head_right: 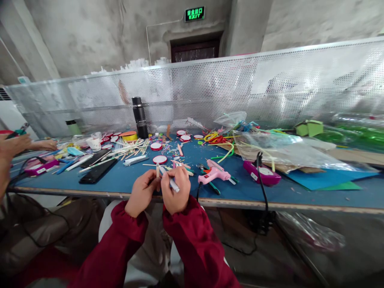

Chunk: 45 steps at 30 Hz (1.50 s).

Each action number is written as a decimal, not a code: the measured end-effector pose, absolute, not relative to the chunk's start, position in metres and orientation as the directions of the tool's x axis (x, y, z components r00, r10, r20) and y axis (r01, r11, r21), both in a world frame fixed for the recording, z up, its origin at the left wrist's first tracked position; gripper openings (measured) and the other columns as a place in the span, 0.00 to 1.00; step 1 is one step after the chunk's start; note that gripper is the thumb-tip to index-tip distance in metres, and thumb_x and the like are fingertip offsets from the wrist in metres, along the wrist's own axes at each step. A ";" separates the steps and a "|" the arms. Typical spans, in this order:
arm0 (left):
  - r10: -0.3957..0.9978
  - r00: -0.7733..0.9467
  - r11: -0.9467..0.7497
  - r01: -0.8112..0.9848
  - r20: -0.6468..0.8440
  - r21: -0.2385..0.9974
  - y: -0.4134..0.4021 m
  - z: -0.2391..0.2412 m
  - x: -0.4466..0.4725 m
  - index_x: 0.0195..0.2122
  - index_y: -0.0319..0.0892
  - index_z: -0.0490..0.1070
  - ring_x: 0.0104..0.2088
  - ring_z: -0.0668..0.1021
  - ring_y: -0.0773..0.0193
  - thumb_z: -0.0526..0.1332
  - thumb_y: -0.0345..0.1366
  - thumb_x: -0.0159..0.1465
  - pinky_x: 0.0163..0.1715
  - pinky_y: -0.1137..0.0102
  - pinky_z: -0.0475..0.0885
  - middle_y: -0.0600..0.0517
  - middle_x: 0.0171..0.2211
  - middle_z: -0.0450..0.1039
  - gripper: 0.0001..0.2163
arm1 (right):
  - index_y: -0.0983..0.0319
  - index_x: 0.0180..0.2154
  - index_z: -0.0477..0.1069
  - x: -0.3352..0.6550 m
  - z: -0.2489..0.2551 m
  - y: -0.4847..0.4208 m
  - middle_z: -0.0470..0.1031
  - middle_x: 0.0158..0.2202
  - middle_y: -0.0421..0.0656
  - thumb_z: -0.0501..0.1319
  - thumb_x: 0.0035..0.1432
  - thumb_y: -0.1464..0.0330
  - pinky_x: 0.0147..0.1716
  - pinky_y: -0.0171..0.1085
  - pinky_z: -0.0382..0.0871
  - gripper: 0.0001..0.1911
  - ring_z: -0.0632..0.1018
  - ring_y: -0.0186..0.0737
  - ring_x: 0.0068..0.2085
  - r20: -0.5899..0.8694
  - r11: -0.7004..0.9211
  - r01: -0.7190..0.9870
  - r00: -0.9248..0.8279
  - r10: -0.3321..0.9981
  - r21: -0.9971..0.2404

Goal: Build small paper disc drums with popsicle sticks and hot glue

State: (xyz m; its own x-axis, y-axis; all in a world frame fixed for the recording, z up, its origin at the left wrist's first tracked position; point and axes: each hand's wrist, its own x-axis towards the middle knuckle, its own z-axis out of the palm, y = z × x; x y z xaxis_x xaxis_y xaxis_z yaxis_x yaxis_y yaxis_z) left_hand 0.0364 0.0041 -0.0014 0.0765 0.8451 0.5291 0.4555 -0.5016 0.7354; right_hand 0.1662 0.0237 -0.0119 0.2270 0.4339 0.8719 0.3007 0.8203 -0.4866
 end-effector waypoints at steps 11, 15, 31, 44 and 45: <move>0.846 0.077 -0.498 0.465 0.527 0.732 0.004 -0.002 0.036 0.36 0.43 0.71 0.28 0.71 0.65 0.56 0.36 0.69 0.31 0.72 0.63 0.56 0.26 0.70 0.07 | 0.58 0.29 0.64 0.166 -0.012 0.024 0.67 0.27 0.38 0.58 0.63 0.73 0.40 0.42 0.66 0.09 0.70 0.40 0.34 0.875 0.826 0.292 0.215 0.434 -0.481; 0.845 0.077 -0.497 0.476 0.529 0.725 0.005 -0.003 0.036 0.35 0.43 0.70 0.28 0.71 0.65 0.56 0.37 0.69 0.31 0.72 0.63 0.56 0.25 0.70 0.08 | 0.58 0.31 0.65 0.166 -0.011 0.024 0.68 0.28 0.38 0.59 0.63 0.73 0.40 0.42 0.65 0.08 0.71 0.39 0.34 0.873 0.824 0.291 0.212 0.439 -0.486; 0.845 0.085 -0.501 0.473 0.528 0.725 0.005 -0.004 0.036 0.32 0.44 0.68 0.27 0.71 0.65 0.56 0.39 0.70 0.31 0.71 0.63 0.56 0.25 0.69 0.09 | 0.58 0.30 0.64 0.166 -0.010 0.022 0.68 0.27 0.38 0.58 0.63 0.73 0.40 0.43 0.65 0.09 0.70 0.39 0.34 0.876 0.843 0.251 0.225 0.427 -0.475; 0.849 0.080 -0.490 0.491 0.522 0.721 0.003 -0.002 0.037 0.33 0.44 0.69 0.28 0.71 0.64 0.55 0.40 0.69 0.31 0.71 0.63 0.55 0.26 0.70 0.09 | 0.58 0.31 0.66 0.166 -0.012 0.024 0.69 0.29 0.39 0.59 0.62 0.72 0.41 0.42 0.67 0.07 0.71 0.40 0.35 0.862 0.817 0.282 0.233 0.450 -0.503; 0.849 0.080 -0.490 0.490 0.522 0.721 0.003 -0.001 0.037 0.33 0.44 0.69 0.28 0.71 0.64 0.55 0.39 0.69 0.31 0.71 0.63 0.55 0.26 0.70 0.09 | 0.58 0.31 0.66 0.166 -0.013 0.024 0.70 0.29 0.39 0.59 0.62 0.72 0.41 0.42 0.67 0.07 0.72 0.41 0.35 0.861 0.815 0.285 0.236 0.451 -0.505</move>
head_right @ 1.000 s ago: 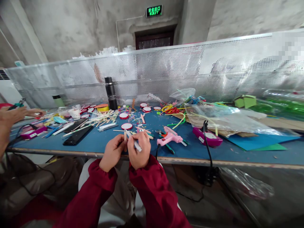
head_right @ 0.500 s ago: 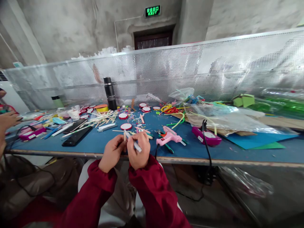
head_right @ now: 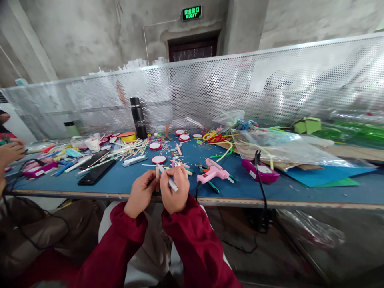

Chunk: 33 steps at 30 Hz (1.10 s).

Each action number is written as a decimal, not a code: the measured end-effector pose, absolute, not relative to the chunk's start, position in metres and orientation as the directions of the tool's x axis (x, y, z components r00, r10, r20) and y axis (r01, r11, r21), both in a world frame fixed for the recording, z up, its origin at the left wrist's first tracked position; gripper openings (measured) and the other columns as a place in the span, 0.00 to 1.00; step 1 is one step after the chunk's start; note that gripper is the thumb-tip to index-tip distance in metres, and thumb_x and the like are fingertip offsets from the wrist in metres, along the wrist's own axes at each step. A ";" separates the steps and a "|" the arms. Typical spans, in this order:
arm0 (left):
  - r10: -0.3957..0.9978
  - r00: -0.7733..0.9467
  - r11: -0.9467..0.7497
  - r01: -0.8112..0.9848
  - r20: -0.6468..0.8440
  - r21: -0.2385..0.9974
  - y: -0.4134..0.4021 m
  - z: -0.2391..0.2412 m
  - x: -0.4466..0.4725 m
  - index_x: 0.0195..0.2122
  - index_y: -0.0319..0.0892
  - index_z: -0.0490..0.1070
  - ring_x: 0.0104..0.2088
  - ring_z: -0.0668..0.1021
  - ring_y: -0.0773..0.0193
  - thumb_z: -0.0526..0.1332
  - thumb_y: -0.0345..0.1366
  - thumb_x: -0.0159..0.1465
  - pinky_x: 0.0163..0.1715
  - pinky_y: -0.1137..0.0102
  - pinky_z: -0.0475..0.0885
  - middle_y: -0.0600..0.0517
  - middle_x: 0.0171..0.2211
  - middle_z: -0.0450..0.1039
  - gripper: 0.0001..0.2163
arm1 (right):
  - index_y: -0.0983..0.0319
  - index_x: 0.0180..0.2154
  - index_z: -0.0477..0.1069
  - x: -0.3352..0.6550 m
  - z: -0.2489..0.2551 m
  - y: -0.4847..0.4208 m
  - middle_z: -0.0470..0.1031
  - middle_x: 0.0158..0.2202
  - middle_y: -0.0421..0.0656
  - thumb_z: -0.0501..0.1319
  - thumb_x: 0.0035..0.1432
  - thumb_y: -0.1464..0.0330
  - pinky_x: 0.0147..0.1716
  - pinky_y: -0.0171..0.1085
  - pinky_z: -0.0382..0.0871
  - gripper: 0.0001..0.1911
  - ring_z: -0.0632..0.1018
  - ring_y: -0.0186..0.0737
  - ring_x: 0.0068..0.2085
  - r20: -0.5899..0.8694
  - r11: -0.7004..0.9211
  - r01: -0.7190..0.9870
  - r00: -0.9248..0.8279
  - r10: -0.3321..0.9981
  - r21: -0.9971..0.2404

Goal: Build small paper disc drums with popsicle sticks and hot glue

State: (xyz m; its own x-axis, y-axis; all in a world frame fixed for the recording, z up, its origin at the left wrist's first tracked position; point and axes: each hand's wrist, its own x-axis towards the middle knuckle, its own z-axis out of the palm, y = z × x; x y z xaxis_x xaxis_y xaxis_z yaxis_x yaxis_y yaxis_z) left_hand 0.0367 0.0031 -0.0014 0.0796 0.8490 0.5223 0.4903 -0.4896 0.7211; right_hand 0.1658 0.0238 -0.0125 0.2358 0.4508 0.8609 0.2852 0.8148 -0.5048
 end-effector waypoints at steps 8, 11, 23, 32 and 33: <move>0.849 0.068 -0.492 0.466 0.525 0.735 0.005 -0.003 0.036 0.32 0.43 0.69 0.28 0.71 0.65 0.56 0.39 0.69 0.31 0.71 0.64 0.55 0.25 0.70 0.09 | 0.58 0.29 0.64 0.167 -0.012 0.023 0.68 0.28 0.38 0.58 0.62 0.72 0.40 0.42 0.66 0.08 0.71 0.40 0.34 0.868 0.815 0.305 0.232 0.439 -0.493; 0.847 0.067 -0.493 0.474 0.528 0.730 0.006 -0.003 0.036 0.32 0.43 0.69 0.28 0.71 0.65 0.56 0.39 0.69 0.31 0.72 0.63 0.55 0.25 0.70 0.10 | 0.58 0.29 0.63 0.167 -0.011 0.023 0.67 0.26 0.37 0.58 0.61 0.73 0.41 0.43 0.66 0.09 0.70 0.40 0.33 0.875 0.826 0.295 0.227 0.428 -0.481; 0.852 0.074 -0.489 0.464 0.518 0.738 0.004 -0.003 0.037 0.33 0.44 0.69 0.28 0.71 0.65 0.55 0.39 0.69 0.31 0.71 0.63 0.55 0.26 0.69 0.09 | 0.58 0.29 0.63 0.167 -0.010 0.022 0.67 0.26 0.37 0.58 0.62 0.72 0.41 0.43 0.66 0.09 0.70 0.39 0.32 0.885 0.840 0.280 0.200 0.421 -0.464; 0.855 0.070 -0.479 0.485 0.513 0.732 0.004 -0.001 0.037 0.32 0.44 0.69 0.28 0.71 0.64 0.55 0.41 0.69 0.31 0.71 0.63 0.55 0.26 0.70 0.10 | 0.57 0.30 0.64 0.166 -0.010 0.023 0.69 0.26 0.37 0.58 0.62 0.72 0.42 0.44 0.66 0.08 0.71 0.39 0.32 0.882 0.834 0.290 0.197 0.429 -0.470; 0.854 0.070 -0.479 0.488 0.515 0.729 0.004 -0.001 0.037 0.32 0.44 0.69 0.28 0.71 0.64 0.55 0.41 0.69 0.31 0.71 0.63 0.55 0.26 0.70 0.10 | 0.57 0.30 0.64 0.166 -0.010 0.023 0.69 0.26 0.37 0.58 0.63 0.72 0.42 0.44 0.67 0.08 0.71 0.39 0.32 0.880 0.835 0.283 0.196 0.432 -0.473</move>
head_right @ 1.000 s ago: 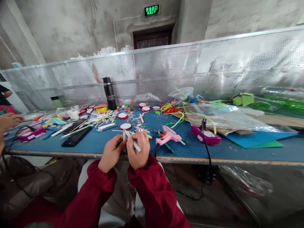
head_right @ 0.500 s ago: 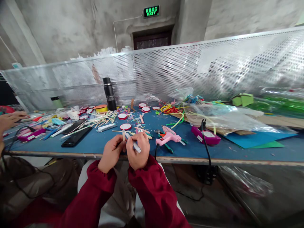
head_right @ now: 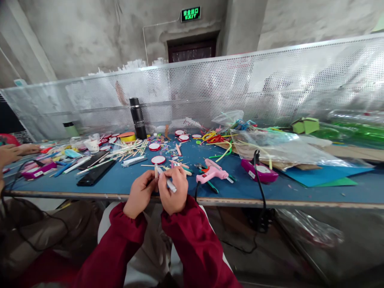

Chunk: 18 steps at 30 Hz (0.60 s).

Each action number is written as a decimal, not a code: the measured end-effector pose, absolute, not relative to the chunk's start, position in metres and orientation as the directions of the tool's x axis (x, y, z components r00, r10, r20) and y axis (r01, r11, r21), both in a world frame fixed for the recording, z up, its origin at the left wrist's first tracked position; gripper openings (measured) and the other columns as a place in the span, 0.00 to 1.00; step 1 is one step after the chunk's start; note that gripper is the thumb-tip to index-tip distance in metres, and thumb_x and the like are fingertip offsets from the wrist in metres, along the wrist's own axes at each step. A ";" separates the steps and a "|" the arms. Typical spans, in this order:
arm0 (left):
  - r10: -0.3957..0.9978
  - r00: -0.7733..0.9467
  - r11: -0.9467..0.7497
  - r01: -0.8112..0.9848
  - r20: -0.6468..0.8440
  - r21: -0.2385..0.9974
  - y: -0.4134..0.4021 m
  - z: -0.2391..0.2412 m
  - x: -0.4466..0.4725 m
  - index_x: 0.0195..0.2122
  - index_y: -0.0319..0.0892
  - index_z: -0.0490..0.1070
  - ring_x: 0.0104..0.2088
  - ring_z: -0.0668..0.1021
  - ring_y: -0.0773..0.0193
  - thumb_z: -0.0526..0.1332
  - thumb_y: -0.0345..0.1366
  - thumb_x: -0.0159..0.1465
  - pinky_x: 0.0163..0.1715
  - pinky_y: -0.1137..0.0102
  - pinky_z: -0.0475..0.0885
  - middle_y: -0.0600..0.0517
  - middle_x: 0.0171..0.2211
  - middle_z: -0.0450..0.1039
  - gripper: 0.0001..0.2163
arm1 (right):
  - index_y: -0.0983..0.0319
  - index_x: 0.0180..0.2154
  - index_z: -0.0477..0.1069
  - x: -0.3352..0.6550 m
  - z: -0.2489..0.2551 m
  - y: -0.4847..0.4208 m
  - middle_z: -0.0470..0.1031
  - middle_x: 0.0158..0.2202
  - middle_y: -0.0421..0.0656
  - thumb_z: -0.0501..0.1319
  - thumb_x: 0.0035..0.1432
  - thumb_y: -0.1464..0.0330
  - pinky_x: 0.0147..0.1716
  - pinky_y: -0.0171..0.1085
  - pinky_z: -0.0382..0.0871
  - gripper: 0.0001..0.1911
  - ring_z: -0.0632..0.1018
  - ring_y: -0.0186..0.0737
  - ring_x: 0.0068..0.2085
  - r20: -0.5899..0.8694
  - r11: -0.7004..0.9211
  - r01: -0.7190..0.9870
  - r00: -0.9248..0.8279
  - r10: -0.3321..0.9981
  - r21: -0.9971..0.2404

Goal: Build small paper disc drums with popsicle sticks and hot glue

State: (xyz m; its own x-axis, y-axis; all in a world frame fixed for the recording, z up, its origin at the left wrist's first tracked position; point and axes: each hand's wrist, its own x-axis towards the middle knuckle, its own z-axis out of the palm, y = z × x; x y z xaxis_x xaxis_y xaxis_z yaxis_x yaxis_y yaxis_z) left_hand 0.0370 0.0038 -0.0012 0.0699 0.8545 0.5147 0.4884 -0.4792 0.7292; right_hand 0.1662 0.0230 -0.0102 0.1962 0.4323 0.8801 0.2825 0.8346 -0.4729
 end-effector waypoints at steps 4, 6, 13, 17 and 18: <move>0.848 0.077 -0.493 0.483 0.525 0.724 0.004 -0.002 0.037 0.33 0.44 0.69 0.28 0.71 0.64 0.55 0.40 0.69 0.31 0.71 0.63 0.55 0.26 0.70 0.09 | 0.57 0.30 0.64 0.166 -0.010 0.023 0.68 0.27 0.37 0.58 0.63 0.72 0.41 0.43 0.66 0.08 0.71 0.39 0.32 0.872 0.825 0.287 0.208 0.443 -0.487; 0.845 0.079 -0.497 0.477 0.528 0.725 0.004 -0.002 0.037 0.33 0.44 0.68 0.28 0.71 0.64 0.55 0.40 0.69 0.31 0.71 0.63 0.55 0.26 0.70 0.10 | 0.57 0.30 0.64 0.166 -0.010 0.023 0.68 0.27 0.37 0.58 0.63 0.72 0.42 0.43 0.66 0.08 0.71 0.39 0.33 0.876 0.829 0.285 0.198 0.439 -0.480; 0.855 0.076 -0.480 0.491 0.513 0.727 0.005 -0.003 0.037 0.33 0.44 0.68 0.29 0.72 0.63 0.54 0.42 0.69 0.32 0.70 0.64 0.54 0.27 0.71 0.10 | 0.58 0.30 0.65 0.167 -0.011 0.023 0.70 0.28 0.38 0.58 0.63 0.71 0.40 0.43 0.66 0.07 0.71 0.39 0.33 0.870 0.819 0.294 0.200 0.451 -0.492; 0.851 0.076 -0.487 0.482 0.519 0.728 0.005 -0.003 0.036 0.32 0.44 0.68 0.28 0.71 0.64 0.55 0.41 0.69 0.31 0.71 0.64 0.54 0.26 0.70 0.10 | 0.57 0.31 0.64 0.167 -0.012 0.023 0.69 0.27 0.38 0.58 0.63 0.70 0.41 0.43 0.67 0.07 0.72 0.40 0.33 0.870 0.821 0.289 0.199 0.452 -0.492; 0.851 0.077 -0.488 0.481 0.520 0.728 0.005 -0.003 0.037 0.32 0.44 0.68 0.28 0.71 0.64 0.55 0.40 0.69 0.31 0.71 0.64 0.54 0.26 0.70 0.09 | 0.57 0.31 0.64 0.167 -0.012 0.023 0.69 0.28 0.38 0.58 0.63 0.71 0.41 0.43 0.67 0.07 0.72 0.40 0.33 0.868 0.819 0.290 0.204 0.452 -0.495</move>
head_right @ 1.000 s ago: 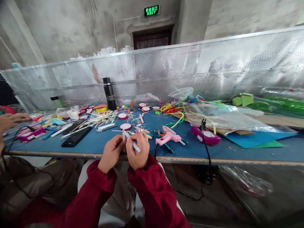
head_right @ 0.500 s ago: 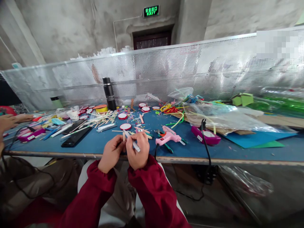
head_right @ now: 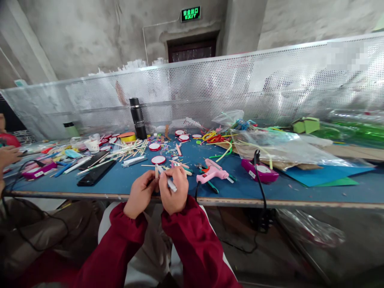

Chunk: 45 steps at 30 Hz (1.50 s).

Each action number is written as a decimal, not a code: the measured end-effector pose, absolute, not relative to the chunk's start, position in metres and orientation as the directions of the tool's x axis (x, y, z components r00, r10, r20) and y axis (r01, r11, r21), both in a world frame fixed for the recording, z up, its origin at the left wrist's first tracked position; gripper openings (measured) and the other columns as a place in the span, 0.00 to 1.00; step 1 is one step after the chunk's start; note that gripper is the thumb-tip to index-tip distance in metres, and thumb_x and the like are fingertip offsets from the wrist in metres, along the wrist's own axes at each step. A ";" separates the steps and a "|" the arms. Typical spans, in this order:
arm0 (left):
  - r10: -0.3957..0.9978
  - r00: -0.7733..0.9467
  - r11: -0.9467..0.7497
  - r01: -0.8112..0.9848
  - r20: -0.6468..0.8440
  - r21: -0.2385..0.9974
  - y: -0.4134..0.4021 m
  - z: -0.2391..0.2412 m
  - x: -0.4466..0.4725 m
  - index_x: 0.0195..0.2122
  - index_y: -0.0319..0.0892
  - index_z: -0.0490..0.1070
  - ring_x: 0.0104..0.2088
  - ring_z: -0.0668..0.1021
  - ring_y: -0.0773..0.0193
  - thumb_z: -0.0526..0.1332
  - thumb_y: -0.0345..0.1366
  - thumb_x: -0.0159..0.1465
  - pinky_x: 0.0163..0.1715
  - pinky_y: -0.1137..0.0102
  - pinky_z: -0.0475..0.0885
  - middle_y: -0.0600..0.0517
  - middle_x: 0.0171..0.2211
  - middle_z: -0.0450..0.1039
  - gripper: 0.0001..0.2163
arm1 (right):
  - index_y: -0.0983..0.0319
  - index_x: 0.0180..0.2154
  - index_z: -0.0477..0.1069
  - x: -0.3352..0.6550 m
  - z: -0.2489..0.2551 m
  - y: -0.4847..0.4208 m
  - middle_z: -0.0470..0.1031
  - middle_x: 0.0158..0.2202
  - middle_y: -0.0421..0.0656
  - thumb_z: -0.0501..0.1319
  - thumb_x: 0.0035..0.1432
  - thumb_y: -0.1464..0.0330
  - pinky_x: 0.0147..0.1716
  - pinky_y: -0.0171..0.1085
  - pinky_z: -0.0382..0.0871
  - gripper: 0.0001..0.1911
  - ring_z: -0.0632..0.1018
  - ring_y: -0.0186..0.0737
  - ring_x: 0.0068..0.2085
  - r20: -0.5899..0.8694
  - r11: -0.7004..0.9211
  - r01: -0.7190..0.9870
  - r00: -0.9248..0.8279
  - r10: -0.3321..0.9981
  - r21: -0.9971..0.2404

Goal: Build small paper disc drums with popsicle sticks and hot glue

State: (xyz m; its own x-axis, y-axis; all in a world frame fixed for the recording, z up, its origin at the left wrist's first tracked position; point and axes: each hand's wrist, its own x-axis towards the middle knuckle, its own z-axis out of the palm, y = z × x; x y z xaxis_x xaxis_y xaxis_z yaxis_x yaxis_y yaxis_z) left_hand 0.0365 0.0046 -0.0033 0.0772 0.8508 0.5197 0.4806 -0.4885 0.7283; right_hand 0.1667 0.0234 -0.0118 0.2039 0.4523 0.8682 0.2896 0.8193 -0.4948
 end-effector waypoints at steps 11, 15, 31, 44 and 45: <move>0.848 0.072 -0.495 0.461 0.524 0.737 0.004 -0.001 0.037 0.31 0.44 0.67 0.28 0.71 0.65 0.55 0.36 0.69 0.31 0.71 0.63 0.56 0.26 0.69 0.09 | 0.58 0.30 0.65 0.167 -0.012 0.021 0.70 0.28 0.39 0.58 0.63 0.72 0.40 0.42 0.66 0.07 0.72 0.40 0.35 0.867 0.822 0.285 0.233 0.440 -0.493; 0.847 0.074 -0.496 0.462 0.526 0.735 0.003 -0.001 0.037 0.32 0.43 0.68 0.28 0.71 0.65 0.55 0.37 0.69 0.31 0.72 0.63 0.56 0.26 0.69 0.09 | 0.57 0.30 0.65 0.167 -0.011 0.021 0.69 0.26 0.38 0.58 0.63 0.72 0.42 0.43 0.67 0.08 0.71 0.40 0.33 0.881 0.846 0.260 0.219 0.419 -0.466; 0.853 0.055 -0.486 0.449 0.520 0.750 0.005 -0.004 0.037 0.32 0.43 0.68 0.28 0.71 0.66 0.56 0.38 0.69 0.30 0.72 0.63 0.56 0.26 0.70 0.08 | 0.58 0.30 0.65 0.167 -0.012 0.021 0.68 0.27 0.38 0.58 0.62 0.72 0.40 0.42 0.66 0.08 0.71 0.40 0.34 0.872 0.821 0.303 0.242 0.425 -0.484; 0.847 0.062 -0.499 0.432 0.527 0.751 0.005 -0.004 0.036 0.32 0.43 0.68 0.28 0.71 0.66 0.56 0.38 0.69 0.31 0.72 0.63 0.57 0.26 0.69 0.09 | 0.58 0.30 0.65 0.166 -0.012 0.022 0.69 0.27 0.39 0.58 0.62 0.72 0.41 0.43 0.66 0.08 0.71 0.41 0.35 0.867 0.824 0.281 0.249 0.432 -0.491; 0.846 0.062 -0.501 0.431 0.529 0.750 0.006 -0.004 0.036 0.32 0.43 0.68 0.28 0.71 0.66 0.56 0.39 0.69 0.31 0.72 0.63 0.56 0.26 0.69 0.09 | 0.58 0.30 0.64 0.166 -0.012 0.022 0.69 0.27 0.38 0.58 0.62 0.72 0.41 0.43 0.66 0.08 0.71 0.41 0.35 0.867 0.828 0.272 0.241 0.436 -0.491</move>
